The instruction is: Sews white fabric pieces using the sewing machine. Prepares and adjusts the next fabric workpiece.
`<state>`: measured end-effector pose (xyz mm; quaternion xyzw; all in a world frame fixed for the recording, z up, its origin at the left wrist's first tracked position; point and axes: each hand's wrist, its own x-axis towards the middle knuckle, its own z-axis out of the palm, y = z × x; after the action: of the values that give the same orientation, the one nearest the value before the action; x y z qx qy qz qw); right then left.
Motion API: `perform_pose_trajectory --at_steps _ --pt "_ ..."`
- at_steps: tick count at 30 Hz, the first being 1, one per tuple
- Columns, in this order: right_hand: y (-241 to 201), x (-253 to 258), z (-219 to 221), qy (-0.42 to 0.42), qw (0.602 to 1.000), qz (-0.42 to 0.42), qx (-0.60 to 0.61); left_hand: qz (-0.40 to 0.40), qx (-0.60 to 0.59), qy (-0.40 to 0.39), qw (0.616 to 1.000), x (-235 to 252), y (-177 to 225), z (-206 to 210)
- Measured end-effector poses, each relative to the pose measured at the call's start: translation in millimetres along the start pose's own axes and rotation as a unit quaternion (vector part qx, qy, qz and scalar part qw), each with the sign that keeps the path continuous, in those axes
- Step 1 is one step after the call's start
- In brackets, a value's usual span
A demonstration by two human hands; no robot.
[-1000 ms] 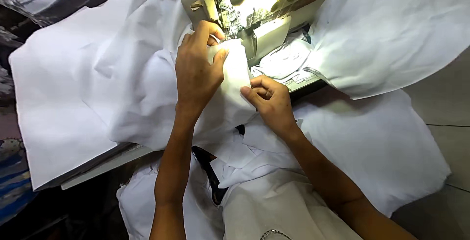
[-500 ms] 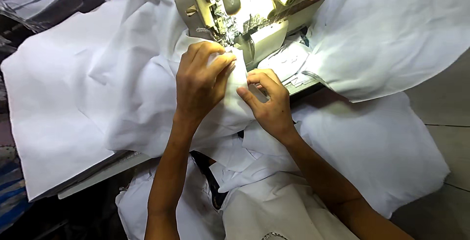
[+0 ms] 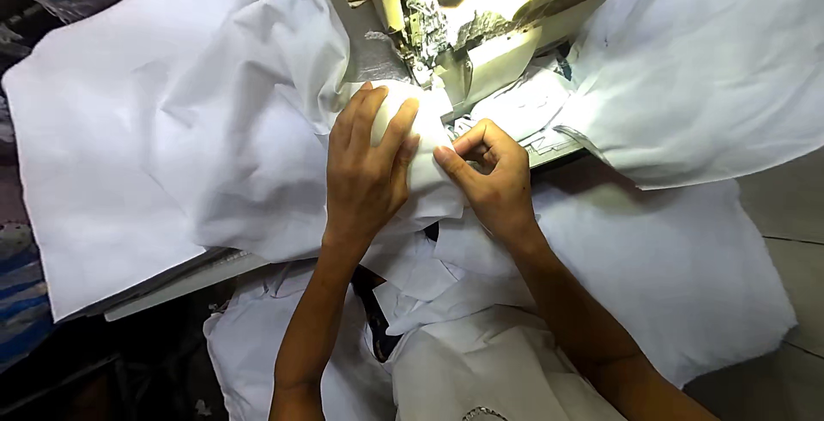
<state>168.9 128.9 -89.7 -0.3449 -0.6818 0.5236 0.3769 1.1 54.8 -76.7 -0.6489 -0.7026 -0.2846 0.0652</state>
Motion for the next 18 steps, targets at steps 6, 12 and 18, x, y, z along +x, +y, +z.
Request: perform_pose_trajectory --at_steps 6,12,18 --pt "2 5 -5 0.004 0.999 0.021 0.024 -0.021 0.021 -0.010 1.000 0 7 4" --pt "4 17 -15 -0.009 0.999 0.016 0.039 -0.037 0.072 -0.034 0.996 7 17 6" --pt "6 24 -20 -0.015 0.999 0.015 0.039 -0.031 0.086 -0.041 0.995 11 22 8"
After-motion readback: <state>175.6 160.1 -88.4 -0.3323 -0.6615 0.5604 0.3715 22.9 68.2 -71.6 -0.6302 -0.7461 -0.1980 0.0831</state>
